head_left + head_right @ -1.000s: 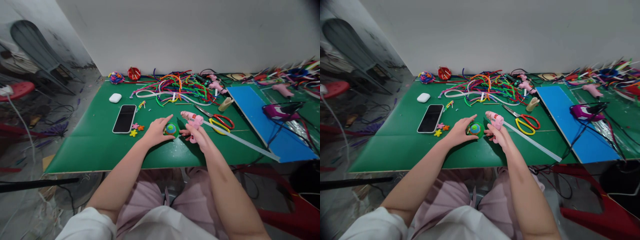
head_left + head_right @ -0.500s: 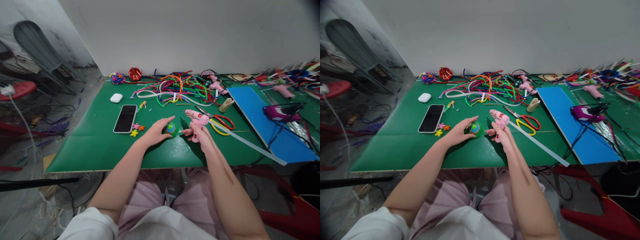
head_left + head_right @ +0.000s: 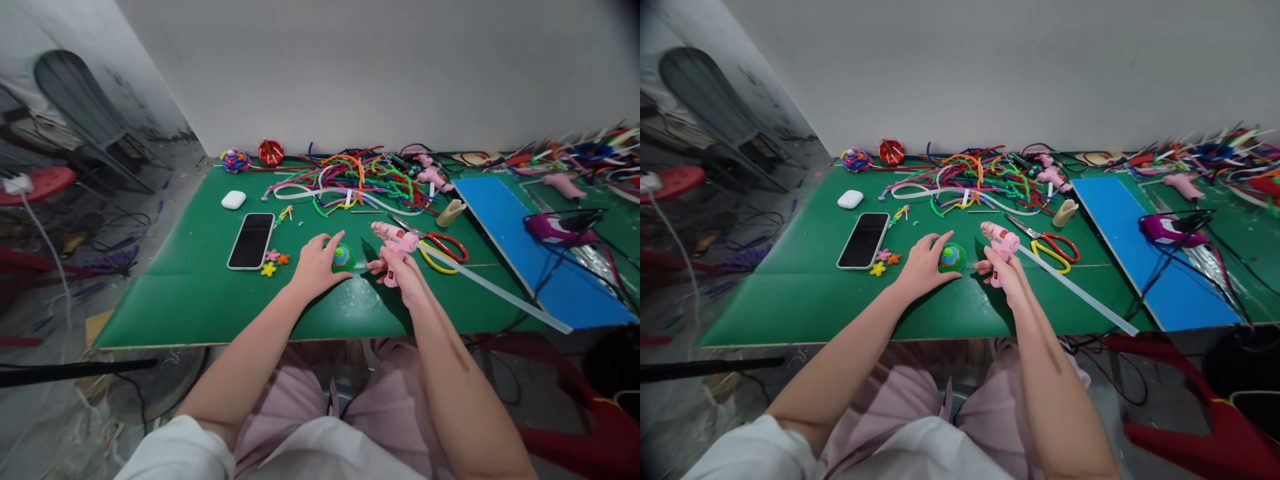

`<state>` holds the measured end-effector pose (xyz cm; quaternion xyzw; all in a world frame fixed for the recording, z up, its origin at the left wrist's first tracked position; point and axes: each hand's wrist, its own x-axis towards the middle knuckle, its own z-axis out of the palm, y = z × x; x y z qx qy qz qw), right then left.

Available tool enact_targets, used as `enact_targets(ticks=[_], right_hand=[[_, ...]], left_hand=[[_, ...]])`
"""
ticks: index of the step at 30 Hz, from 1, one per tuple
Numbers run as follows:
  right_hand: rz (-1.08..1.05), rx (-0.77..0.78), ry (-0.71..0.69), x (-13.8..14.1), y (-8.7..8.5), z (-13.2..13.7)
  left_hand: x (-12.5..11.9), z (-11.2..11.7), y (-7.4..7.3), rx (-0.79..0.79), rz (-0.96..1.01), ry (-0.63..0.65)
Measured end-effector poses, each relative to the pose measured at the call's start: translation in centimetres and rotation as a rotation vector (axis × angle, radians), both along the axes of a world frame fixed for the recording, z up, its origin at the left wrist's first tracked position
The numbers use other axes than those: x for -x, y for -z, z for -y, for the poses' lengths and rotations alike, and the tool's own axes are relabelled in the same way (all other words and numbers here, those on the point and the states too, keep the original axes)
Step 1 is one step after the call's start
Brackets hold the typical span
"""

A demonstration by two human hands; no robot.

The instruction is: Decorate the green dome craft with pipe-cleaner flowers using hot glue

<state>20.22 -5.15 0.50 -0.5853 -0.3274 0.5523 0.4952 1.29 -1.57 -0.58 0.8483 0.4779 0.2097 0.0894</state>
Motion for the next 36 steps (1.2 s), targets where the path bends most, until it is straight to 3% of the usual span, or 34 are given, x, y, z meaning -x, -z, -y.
enact_targets(ticks=[5, 8, 12, 15, 17, 19, 21, 24, 27, 32, 36], right_hand=[[0.018, -0.002, 0.004, 0.1, 0.1, -0.1], [0.032, 0.003, 0.010, 0.1, 0.0, -0.1], [0.050, 0.002, 0.001, 0.1, -0.1, 0.0], [0.043, 0.002, -0.004, 0.1, -0.1, 0.0], [0.029, 0.000, -0.001, 0.1, -0.2, 0.0], [0.010, -0.008, 0.005, 0.0, -0.2, 0.1], [-0.004, -0.014, 0.011, 0.0, -0.3, 0.1], [-0.014, -0.014, 0.017, -0.1, -0.3, 0.0], [-0.018, -0.019, 0.014, -0.2, -0.3, 0.0], [-0.009, -0.009, 0.008, -0.2, -0.3, 0.0], [-0.089, -0.052, -0.050, -0.4, -0.5, 0.3]], left_hand=[[0.7, -0.6, 0.0, 0.029, 0.039, -0.117], [0.9, -0.8, 0.2, 0.078, 0.106, -0.125], [0.8, -1.1, 0.5, 0.164, 0.283, -0.001], [1.5, -1.3, 0.2, 0.142, 0.356, 0.091], [2.8, -1.3, -0.3, 0.069, 0.278, 0.037], [4.7, -1.1, -0.8, -0.008, 0.062, -0.107], [6.9, -0.8, -1.0, -0.058, -0.181, -0.172], [9.6, -0.4, -0.7, -0.094, -0.330, -0.140], [10.8, -0.5, -0.4, -0.126, -0.355, -0.104], [10.5, -1.1, -1.6, -0.051, -0.249, -0.085], [8.8, -2.2, -3.4, 0.087, 0.052, -0.111]])
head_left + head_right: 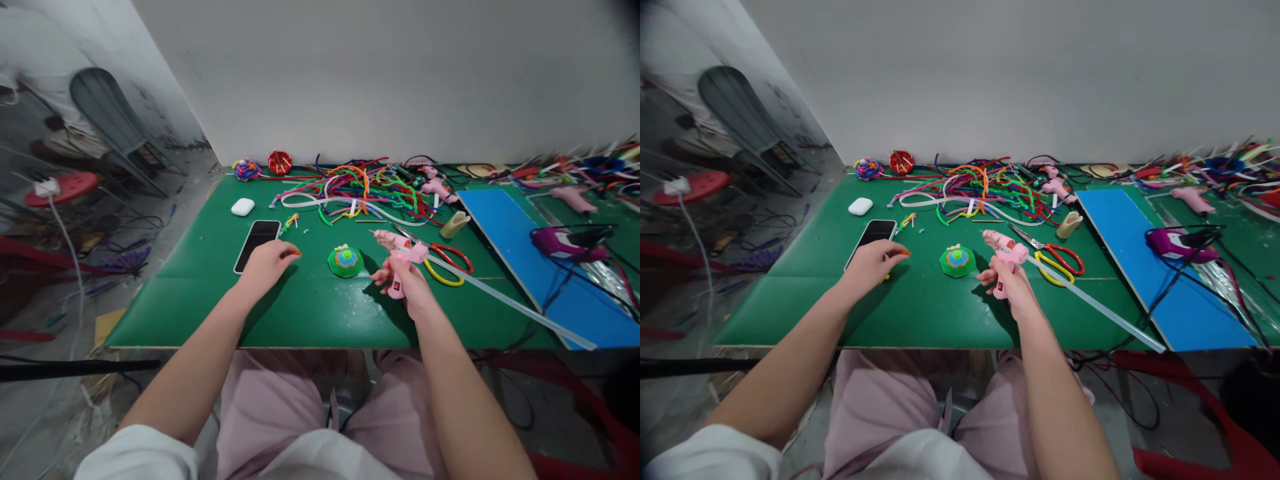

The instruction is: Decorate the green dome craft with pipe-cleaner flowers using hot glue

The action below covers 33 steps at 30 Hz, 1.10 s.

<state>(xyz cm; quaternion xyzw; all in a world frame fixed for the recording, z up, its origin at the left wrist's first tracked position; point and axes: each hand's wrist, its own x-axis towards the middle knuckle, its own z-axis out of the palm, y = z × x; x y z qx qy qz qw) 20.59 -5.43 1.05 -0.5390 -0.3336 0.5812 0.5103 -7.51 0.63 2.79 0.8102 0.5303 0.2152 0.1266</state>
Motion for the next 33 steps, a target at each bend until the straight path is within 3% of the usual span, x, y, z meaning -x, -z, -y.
enact_targets(ticks=[4, 7, 9, 12, 15, 17, 20, 25, 33], right_hand=[[-0.096, -0.074, -0.100, 0.0, -0.3, 0.4], [-0.136, -0.101, -0.113, 0.0, -0.3, 0.7], [-0.163, -0.101, -0.111, 0.0, -0.3, 0.8], [-0.187, -0.087, -0.145, 0.1, -0.4, 1.1], [-0.170, -0.065, -0.192, 0.2, -0.7, 1.4], [-0.123, -0.037, -0.202, 0.3, -1.0, 1.6], [-0.045, -0.011, -0.197, 0.2, -1.4, 1.8], [-0.021, -0.056, -0.203, -0.1, -1.6, 2.2], [-0.012, -0.148, -0.273, -0.7, -1.7, 2.6]], left_hand=[[-2.5, -1.6, -0.5, 0.087, 0.324, -0.033], [-3.8, -2.3, 0.5, 0.137, 0.458, -0.047], [-4.0, -2.3, 1.4, 0.091, 0.447, -0.028], [-3.9, -1.7, 2.4, -0.104, 0.270, 0.131], [-4.1, -0.7, 2.7, -0.400, 0.117, 0.339], [-4.6, 0.0, 2.7, -0.567, 0.102, 0.462], [-5.4, 0.8, 2.4, -0.697, 0.153, 0.555], [-5.1, 1.1, 1.8, -0.760, 0.270, 0.479], [-4.8, 1.0, 1.9, -0.790, 0.253, 0.451]])
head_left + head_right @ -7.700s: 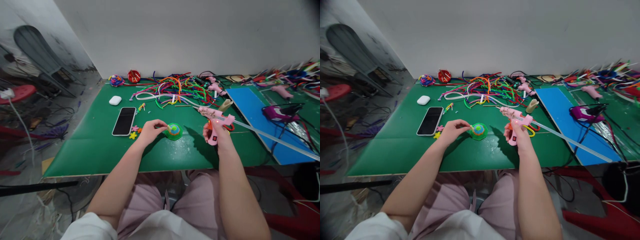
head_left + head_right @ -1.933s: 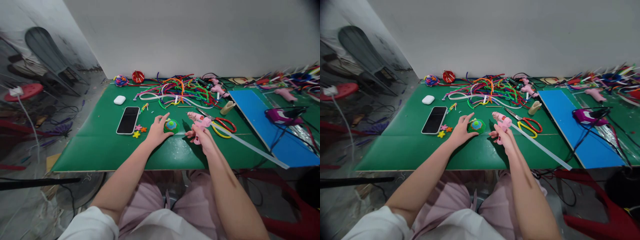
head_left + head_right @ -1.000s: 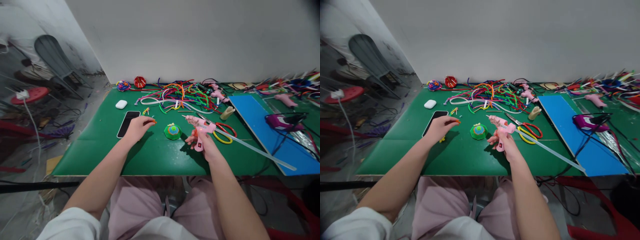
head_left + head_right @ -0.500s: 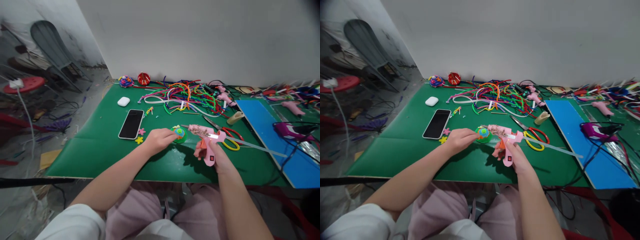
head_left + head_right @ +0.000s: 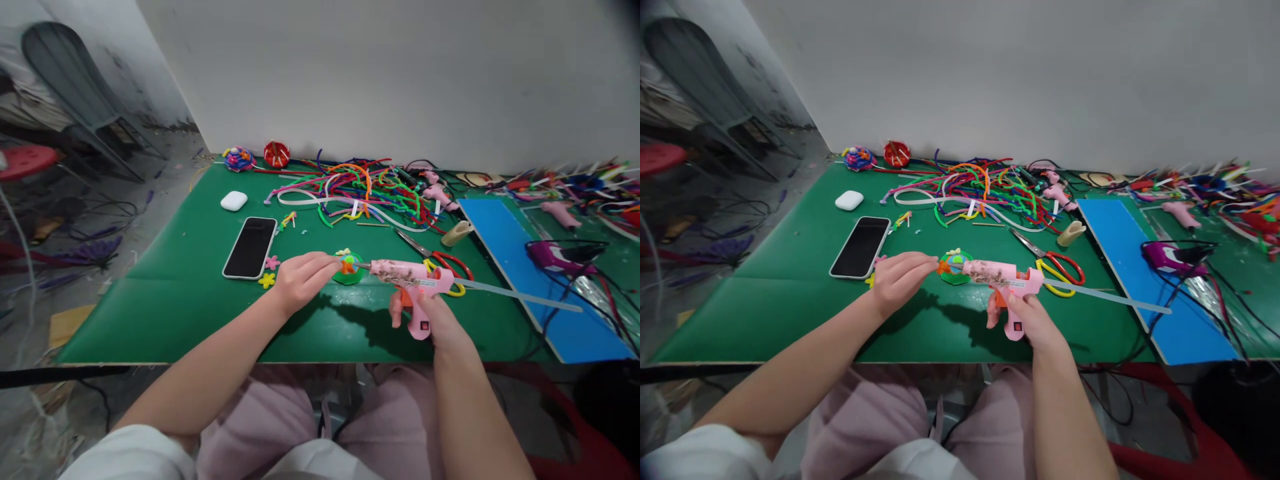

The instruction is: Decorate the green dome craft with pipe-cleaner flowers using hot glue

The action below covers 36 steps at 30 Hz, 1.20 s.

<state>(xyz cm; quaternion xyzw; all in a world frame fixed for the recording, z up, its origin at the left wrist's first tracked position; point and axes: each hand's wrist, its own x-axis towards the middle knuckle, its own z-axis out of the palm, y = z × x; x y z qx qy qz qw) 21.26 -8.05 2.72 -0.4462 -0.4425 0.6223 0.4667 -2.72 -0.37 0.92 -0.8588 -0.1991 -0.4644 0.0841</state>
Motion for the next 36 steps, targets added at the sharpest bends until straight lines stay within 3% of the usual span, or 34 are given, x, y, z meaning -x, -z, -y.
enact_targets(ticks=[10, 21, 36], right_hand=[[0.128, -0.006, -0.074, -0.8, 0.2, 0.0], [0.146, -0.002, -0.086, -1.1, 0.5, 0.1], [0.206, -0.024, -0.123, -1.5, 1.1, -0.1]], left_hand=[[-0.3, 0.0, 0.5, -0.009, -0.016, 0.007], [-0.4, 0.2, -0.5, -0.064, -0.048, 0.026], [-0.5, 0.3, -0.7, -0.102, -0.057, 0.005]])
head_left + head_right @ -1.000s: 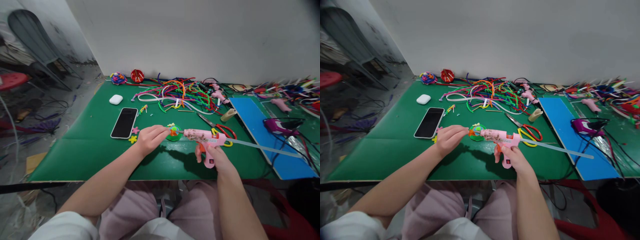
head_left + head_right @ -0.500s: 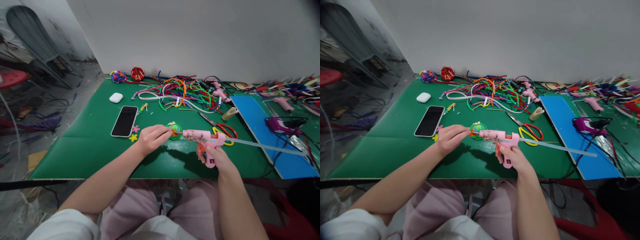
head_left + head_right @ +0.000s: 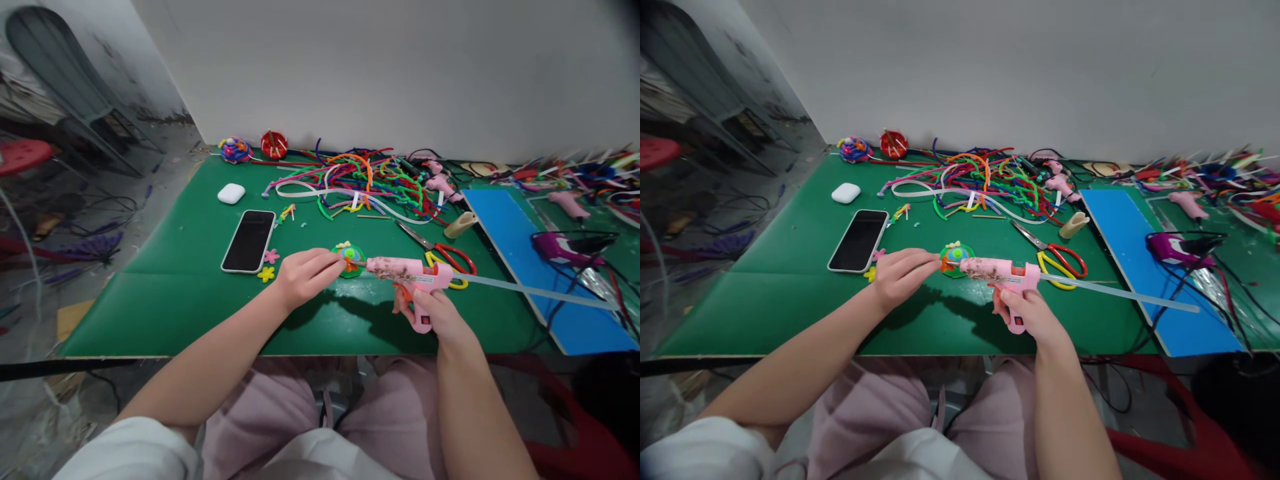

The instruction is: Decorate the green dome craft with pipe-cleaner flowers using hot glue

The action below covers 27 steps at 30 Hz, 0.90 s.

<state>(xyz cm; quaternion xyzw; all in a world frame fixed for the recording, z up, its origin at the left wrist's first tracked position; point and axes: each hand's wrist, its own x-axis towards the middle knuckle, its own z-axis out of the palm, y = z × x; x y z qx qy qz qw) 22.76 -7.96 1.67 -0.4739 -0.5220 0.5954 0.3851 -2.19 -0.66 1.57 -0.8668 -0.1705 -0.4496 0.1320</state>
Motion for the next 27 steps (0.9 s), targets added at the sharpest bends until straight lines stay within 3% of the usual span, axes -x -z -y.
enact_targets(ticks=[27], right_hand=[[-0.020, -0.062, -0.021, -0.49, 0.86, -0.18]], left_hand=[[-0.08, 0.00, -0.07, -0.017, -0.010, -0.001]])
